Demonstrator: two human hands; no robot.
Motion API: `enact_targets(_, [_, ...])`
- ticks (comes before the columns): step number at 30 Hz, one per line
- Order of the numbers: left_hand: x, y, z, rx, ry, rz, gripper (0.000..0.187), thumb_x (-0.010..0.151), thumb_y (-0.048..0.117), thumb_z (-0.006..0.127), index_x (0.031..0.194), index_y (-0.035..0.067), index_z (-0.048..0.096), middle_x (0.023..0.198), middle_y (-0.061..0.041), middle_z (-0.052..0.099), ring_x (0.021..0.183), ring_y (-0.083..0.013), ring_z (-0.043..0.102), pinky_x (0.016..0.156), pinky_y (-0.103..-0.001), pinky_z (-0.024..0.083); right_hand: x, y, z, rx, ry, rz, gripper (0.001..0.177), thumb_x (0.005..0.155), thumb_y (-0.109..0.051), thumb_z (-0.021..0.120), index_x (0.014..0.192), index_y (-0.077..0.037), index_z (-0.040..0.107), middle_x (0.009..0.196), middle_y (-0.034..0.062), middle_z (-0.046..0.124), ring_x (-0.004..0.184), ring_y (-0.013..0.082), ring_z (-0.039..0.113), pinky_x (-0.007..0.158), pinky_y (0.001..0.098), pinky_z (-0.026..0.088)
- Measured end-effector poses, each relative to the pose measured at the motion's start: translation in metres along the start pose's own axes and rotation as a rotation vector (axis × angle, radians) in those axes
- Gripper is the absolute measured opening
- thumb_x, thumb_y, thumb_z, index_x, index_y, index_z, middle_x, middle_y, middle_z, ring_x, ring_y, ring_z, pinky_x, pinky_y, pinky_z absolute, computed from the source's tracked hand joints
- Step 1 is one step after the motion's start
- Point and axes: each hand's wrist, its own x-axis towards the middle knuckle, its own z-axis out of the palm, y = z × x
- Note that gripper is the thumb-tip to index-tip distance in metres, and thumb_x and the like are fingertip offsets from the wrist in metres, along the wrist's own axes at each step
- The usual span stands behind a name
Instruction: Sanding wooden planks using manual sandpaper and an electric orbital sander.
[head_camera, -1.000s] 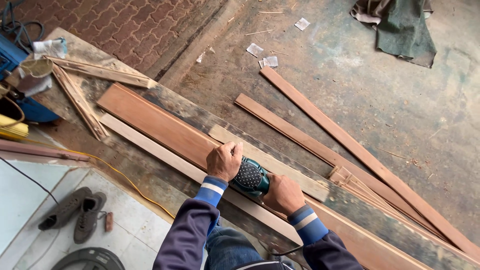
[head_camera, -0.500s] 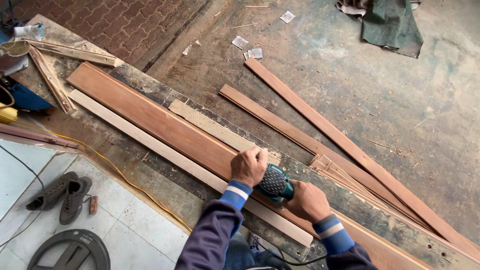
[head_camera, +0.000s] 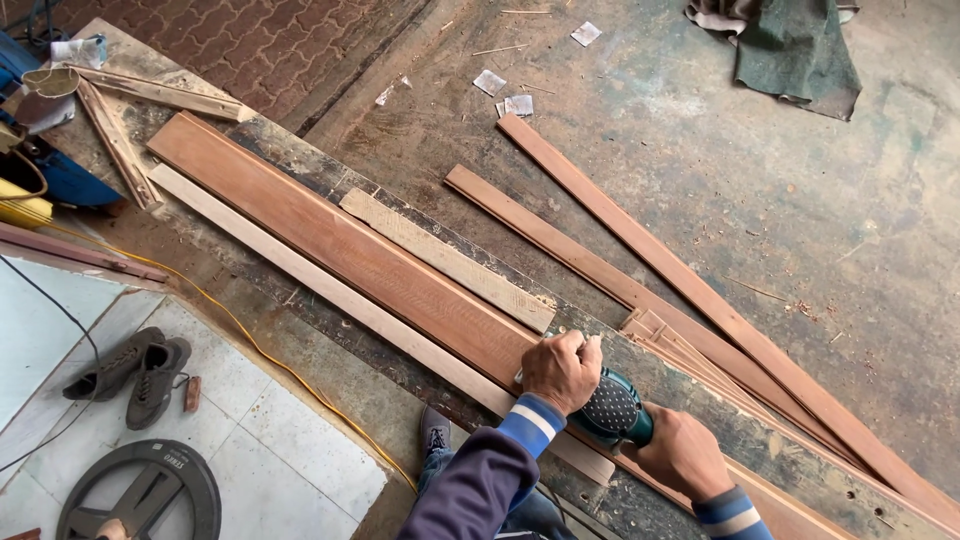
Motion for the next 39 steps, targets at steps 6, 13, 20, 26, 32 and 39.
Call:
enact_targets(6, [0.000,-0.013,-0.013,-0.002,0.068,0.076,0.041,0.098,0.036,0.056,0.070,0.008,0.063,0.072,-0.016,0.070,0.066,-0.0352,0.069,0.061,-0.048,0.053,-0.016,-0.034,-0.009,0.042,0.074,-0.021,0.059,0.073,-0.038,0.084,0.127,-0.023,0.069,0.080,0.0150,0.078,0.073,0.0302,0.077,0.073,0.0431,0.063])
enact_targets(13, [0.015,-0.051,-0.056,0.010,-0.059,-0.010,0.041,0.101,0.036,0.049,0.070,0.012,0.062,0.061,-0.012,0.066,0.055,-0.0276,0.066,0.056,-0.043,0.052,0.006,-0.075,0.020,0.038,0.050,-0.021,0.041,0.080,-0.034,0.078,0.116,-0.017,0.069,0.078,0.0094,0.077,0.065,0.0230,0.078,0.066,0.0375,0.066])
enact_targets(20, [0.033,-0.104,-0.106,0.054,0.214,0.168,0.042,0.102,0.034,0.052,0.067,0.013,0.060,0.061,-0.007,0.063,0.053,-0.0208,0.060,0.051,-0.039,0.047,0.025,-0.150,0.009,-0.043,0.136,-0.144,0.035,0.079,-0.025,0.078,0.110,-0.012,0.069,0.080,0.0114,0.075,0.067,0.0245,0.073,0.065,0.0388,0.061])
enact_targets(26, [0.064,-0.143,-0.137,0.047,0.116,0.021,0.044,0.103,0.036,0.048,0.065,0.015,0.059,0.051,-0.003,0.057,0.042,-0.0171,0.054,0.046,-0.037,0.045,0.050,-0.193,0.005,-0.041,0.157,-0.213,0.032,0.081,-0.022,0.075,0.110,-0.010,0.068,0.079,0.0113,0.074,0.065,0.0245,0.073,0.063,0.0385,0.062])
enact_targets(32, [0.073,-0.153,-0.157,0.089,0.192,0.077,0.045,0.103,0.037,0.050,0.066,0.015,0.060,0.053,-0.002,0.057,0.044,-0.0150,0.052,0.045,-0.036,0.044,0.056,-0.218,-0.002,-0.028,0.188,-0.261,0.031,0.080,-0.022,0.076,0.107,-0.007,0.070,0.077,0.0143,0.074,0.064,0.0269,0.073,0.064,0.0398,0.061])
enact_targets(39, [0.055,-0.139,-0.116,0.050,0.128,0.002,0.044,0.104,0.036,0.046,0.065,0.017,0.057,0.050,0.000,0.054,0.039,-0.0138,0.049,0.040,-0.034,0.044,0.047,-0.171,0.003,-0.003,0.163,-0.293,0.042,0.079,-0.028,0.078,0.117,-0.010,0.069,0.077,0.0123,0.075,0.060,0.0241,0.073,0.058,0.0381,0.061])
